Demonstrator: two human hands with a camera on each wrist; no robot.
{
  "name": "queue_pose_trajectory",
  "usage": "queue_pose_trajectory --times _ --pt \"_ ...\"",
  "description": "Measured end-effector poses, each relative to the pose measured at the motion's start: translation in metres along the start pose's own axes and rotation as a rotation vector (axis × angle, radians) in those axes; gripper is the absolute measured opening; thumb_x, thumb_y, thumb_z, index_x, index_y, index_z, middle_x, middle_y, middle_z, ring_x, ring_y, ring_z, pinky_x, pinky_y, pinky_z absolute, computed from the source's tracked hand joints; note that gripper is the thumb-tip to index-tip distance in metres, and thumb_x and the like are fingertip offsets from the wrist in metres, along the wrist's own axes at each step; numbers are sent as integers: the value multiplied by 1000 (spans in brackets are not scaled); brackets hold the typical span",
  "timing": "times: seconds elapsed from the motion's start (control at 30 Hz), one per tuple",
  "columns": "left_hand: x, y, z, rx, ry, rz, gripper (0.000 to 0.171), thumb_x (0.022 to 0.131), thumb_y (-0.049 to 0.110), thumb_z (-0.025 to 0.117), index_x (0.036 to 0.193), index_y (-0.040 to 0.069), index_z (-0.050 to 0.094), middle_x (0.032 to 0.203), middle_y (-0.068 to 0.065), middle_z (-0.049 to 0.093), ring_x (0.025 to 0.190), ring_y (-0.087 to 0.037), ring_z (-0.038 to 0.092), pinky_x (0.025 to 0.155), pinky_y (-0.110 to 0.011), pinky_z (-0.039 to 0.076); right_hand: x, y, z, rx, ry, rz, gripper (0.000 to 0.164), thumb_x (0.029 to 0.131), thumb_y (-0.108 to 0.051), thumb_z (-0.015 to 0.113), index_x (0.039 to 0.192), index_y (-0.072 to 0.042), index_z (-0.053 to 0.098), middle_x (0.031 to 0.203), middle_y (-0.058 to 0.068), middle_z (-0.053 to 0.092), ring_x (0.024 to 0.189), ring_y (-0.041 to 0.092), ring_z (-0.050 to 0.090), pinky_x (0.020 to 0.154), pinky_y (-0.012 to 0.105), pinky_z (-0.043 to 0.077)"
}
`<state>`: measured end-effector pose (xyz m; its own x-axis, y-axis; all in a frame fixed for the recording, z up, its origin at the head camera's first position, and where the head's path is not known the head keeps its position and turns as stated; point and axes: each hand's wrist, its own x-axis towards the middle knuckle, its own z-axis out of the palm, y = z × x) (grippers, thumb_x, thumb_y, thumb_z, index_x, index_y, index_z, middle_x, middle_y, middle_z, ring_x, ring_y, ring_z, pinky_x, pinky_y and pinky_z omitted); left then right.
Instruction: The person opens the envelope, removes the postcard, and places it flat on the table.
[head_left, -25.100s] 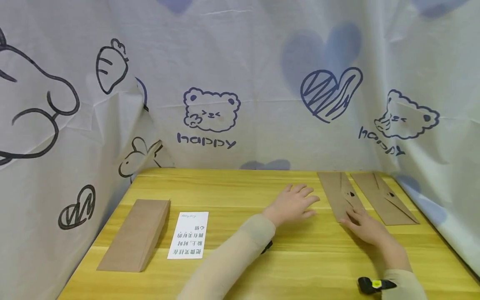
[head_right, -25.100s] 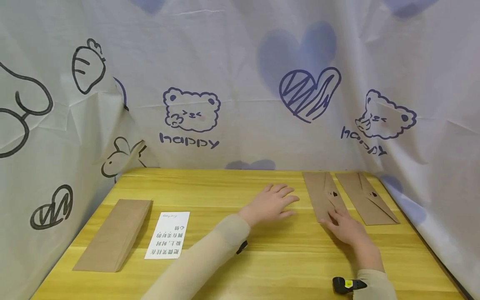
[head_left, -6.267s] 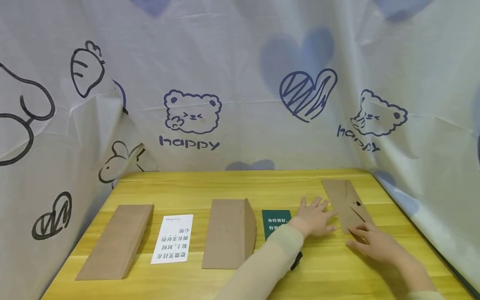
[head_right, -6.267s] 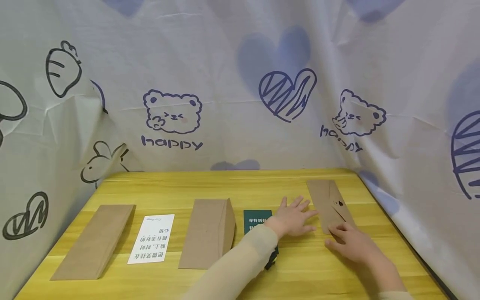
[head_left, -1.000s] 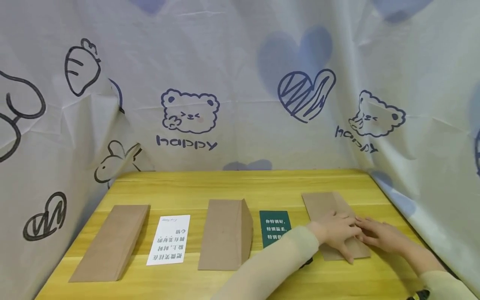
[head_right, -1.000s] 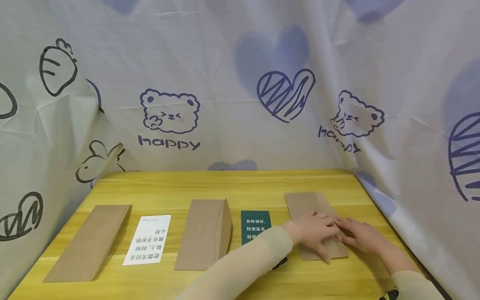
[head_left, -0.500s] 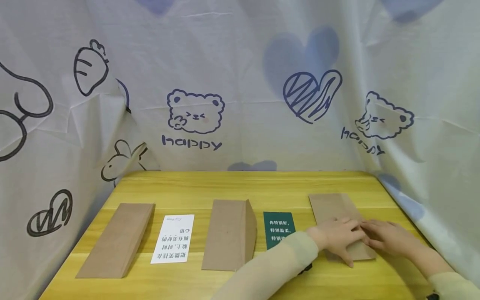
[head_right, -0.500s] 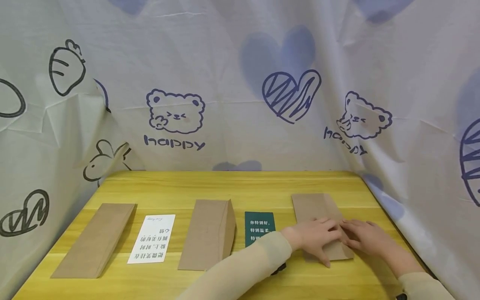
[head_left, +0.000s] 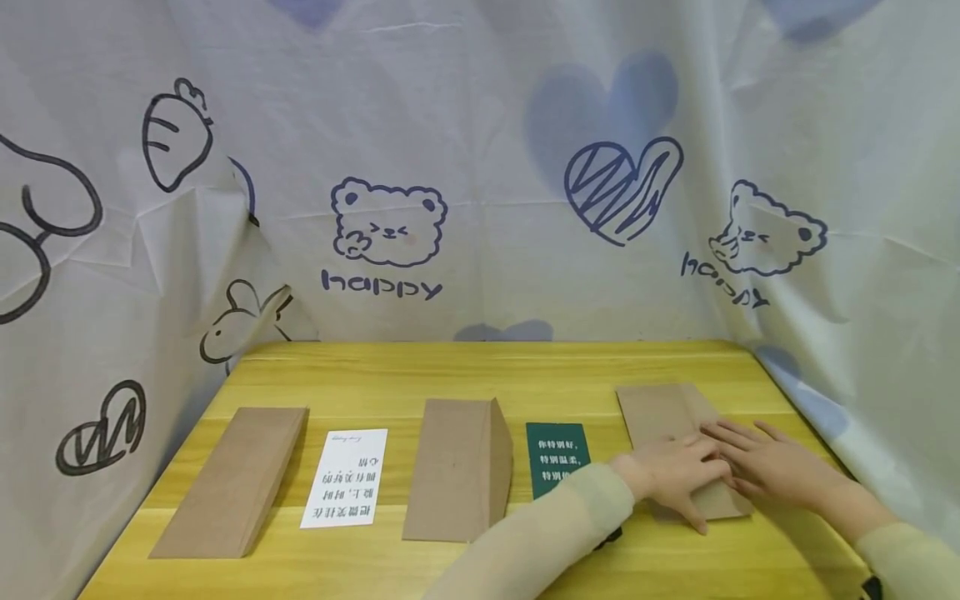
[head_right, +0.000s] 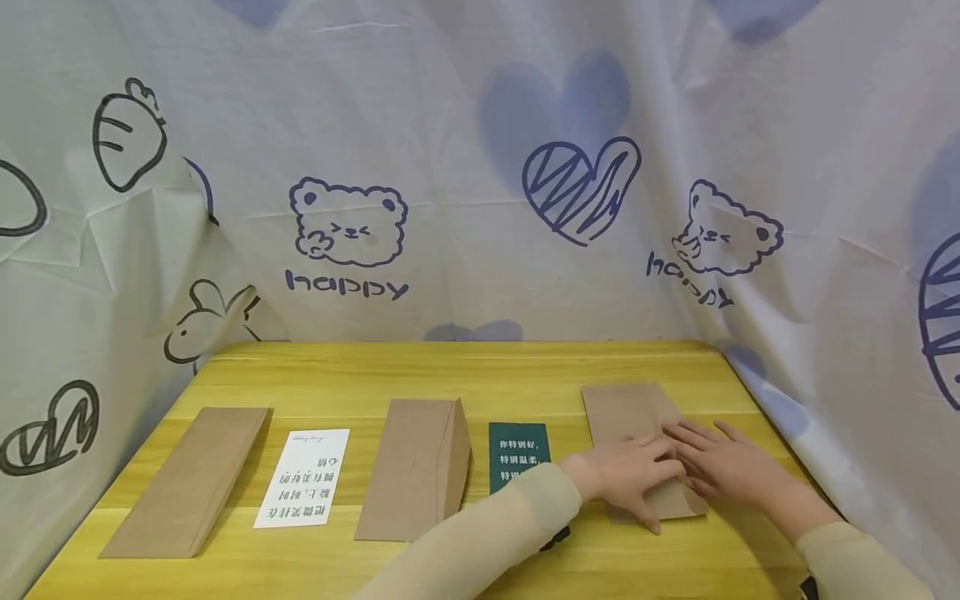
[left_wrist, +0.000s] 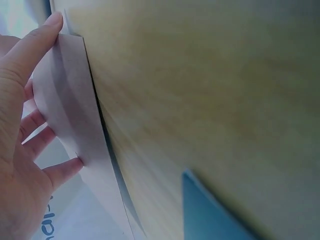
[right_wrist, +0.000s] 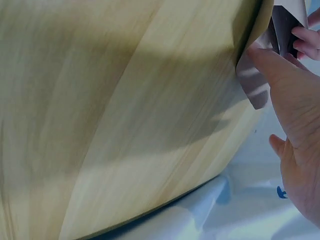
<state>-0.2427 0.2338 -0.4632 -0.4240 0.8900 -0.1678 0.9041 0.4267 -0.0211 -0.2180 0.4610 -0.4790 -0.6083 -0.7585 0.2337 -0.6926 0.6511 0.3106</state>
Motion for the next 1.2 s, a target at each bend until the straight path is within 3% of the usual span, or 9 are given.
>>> queue_pose_trajectory --times 0.1,0.17,0.3,0.4,0.5,0.63,0.77,1.07,1.2 --pt "0 -1 0 -5 -1 3 72 75 74 61 136 46 35 149 19 25 143 -1 17 115 -24 29 3 1 -3 -17 -7 -41 86 83 -41 73 154 -28 27 162 -14 14 148 -3 -8 122 28 -13" --pt "0 -2 0 3 1 6 73 75 75 61 136 46 35 147 19 26 143 -1 19 115 -22 28 6 2 -5 -23 -28 -58 90 83 -40 72 156 -29 21 162 -13 16 148 -3 -11 116 22 -21" --pt "-1 -2 1 17 10 12 72 74 75 61 135 46 36 142 18 30 139 0 24 114 -21 30 9 2 -8 -53 -102 -61 93 88 -42 66 156 -31 4 161 -11 17 144 -4 -21 114 23 -26" --pt "-1 -2 2 13 13 19 72 74 75 62 135 45 37 140 18 31 136 0 27 112 -20 31 11 1 -8 -44 -159 -41 84 93 -43 60 156 -31 4 160 -4 28 143 -5 -23 112 23 -28" --pt "-1 -2 3 2 16 23 72 75 74 62 135 44 38 138 19 32 134 1 28 112 -19 30 14 -1 -10 1 -224 5 69 95 -43 57 155 -27 25 153 4 43 140 -8 -22 124 47 -4" --pt "-1 -3 3 11 31 27 75 74 74 62 137 43 37 137 19 33 132 1 29 112 -17 28 20 -2 -13 71 -356 87 56 97 -46 52 145 -17 47 151 8 46 134 -13 -24 106 57 32" --pt "0 -2 3 30 34 25 77 74 76 61 139 42 37 138 18 33 133 1 29 113 -15 25 21 0 -13 79 -397 113 56 98 -50 47 144 -19 49 153 4 44 131 -14 -26 106 62 33" --pt "1 -1 3 27 9 -1 76 74 76 61 139 43 37 145 19 31 139 1 26 113 -13 26 10 4 -4 28 -267 102 49 96 -49 52 137 -22 57 144 0 55 131 -16 -25 101 57 38" --pt "0 -2 1 4 -3 1 77 75 74 61 141 42 36 151 19 26 142 1 23 115 -12 23 7 5 -5 10 -272 117 48 95 -50 53 134 -24 60 140 -1 58 149 1 8 99 57 40"
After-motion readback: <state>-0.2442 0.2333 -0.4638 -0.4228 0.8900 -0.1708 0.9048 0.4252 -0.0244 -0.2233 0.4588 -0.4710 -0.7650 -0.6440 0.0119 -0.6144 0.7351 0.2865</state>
